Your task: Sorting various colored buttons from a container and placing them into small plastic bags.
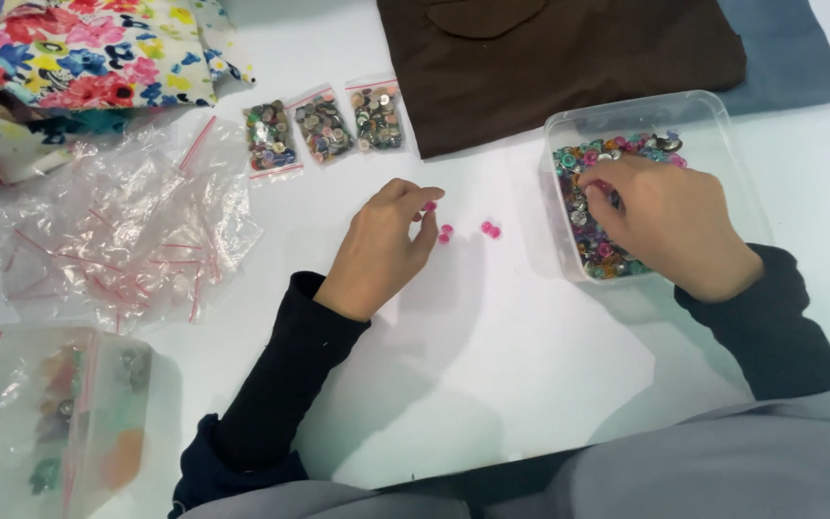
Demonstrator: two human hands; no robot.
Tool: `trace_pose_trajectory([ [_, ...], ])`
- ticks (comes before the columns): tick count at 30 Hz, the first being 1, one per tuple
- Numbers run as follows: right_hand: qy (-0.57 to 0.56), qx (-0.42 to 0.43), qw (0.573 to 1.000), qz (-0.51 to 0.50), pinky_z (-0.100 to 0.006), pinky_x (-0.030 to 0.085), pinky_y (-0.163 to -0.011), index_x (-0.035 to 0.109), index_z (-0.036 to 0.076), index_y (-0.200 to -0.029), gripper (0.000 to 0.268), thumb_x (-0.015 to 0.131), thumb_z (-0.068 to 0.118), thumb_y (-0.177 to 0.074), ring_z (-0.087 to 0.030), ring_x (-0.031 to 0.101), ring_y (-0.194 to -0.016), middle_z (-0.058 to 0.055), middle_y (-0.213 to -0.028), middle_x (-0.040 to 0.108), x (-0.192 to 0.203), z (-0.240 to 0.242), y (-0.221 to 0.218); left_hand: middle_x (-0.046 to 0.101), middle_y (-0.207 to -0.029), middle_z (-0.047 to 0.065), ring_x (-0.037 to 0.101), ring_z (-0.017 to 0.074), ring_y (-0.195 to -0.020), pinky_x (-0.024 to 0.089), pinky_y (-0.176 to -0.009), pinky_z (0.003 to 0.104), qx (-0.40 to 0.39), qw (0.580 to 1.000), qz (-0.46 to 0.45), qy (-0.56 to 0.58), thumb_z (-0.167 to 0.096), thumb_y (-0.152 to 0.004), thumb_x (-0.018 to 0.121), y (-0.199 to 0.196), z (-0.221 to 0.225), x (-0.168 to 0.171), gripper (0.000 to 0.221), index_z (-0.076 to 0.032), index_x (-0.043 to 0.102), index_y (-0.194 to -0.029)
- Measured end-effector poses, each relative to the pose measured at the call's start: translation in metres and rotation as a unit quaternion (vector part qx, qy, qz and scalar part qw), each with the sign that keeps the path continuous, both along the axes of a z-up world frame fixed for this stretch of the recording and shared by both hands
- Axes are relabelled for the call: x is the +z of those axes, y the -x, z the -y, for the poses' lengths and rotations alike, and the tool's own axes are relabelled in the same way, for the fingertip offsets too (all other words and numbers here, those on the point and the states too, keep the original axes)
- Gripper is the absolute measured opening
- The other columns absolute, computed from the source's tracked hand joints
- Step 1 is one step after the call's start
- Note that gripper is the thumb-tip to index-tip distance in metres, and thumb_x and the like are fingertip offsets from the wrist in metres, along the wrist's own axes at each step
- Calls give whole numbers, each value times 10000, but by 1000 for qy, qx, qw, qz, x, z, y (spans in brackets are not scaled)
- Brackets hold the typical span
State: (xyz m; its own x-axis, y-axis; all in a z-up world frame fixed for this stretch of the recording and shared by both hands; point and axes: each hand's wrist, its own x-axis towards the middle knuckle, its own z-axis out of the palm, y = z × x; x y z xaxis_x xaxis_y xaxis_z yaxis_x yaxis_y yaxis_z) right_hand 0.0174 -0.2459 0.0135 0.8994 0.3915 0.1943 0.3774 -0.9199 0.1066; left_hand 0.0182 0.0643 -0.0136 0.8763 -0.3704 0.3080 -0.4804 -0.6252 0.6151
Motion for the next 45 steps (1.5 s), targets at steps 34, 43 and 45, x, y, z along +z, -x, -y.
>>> trace_pose_trajectory([
  [34,-146,175,971,-67,-415,397,-948,750,140,-1113,187,629,248,-1019,-227,729,-949,-53,-909,779,-51,-209,6,658,-1020,212,708,364,-939,595,-825,417,140,990,26,-17,28,-879,645,27,-95,-21,252,0,679,-1127],
  [43,-144,244,958,32,-557,201,-1151,748,167,-1114,177,603,241,-1046,-202,679,-1173,-43,-1035,791,-102,-271,-10,582,-1165,155,652,351,-1149,558,-967,426,202,979,-26,-20,-43,-966,550,32,-144,-53,211,-54,642,-1156],
  [45,-156,253,954,36,-590,183,-1178,743,141,-1120,158,626,199,-1031,-218,682,-1191,-77,-1073,790,-99,-274,-6,606,-1134,130,673,319,-1112,573,-935,398,192,980,-52,-20,-107,-981,548,32,-150,-64,227,-74,642,-1185],
])
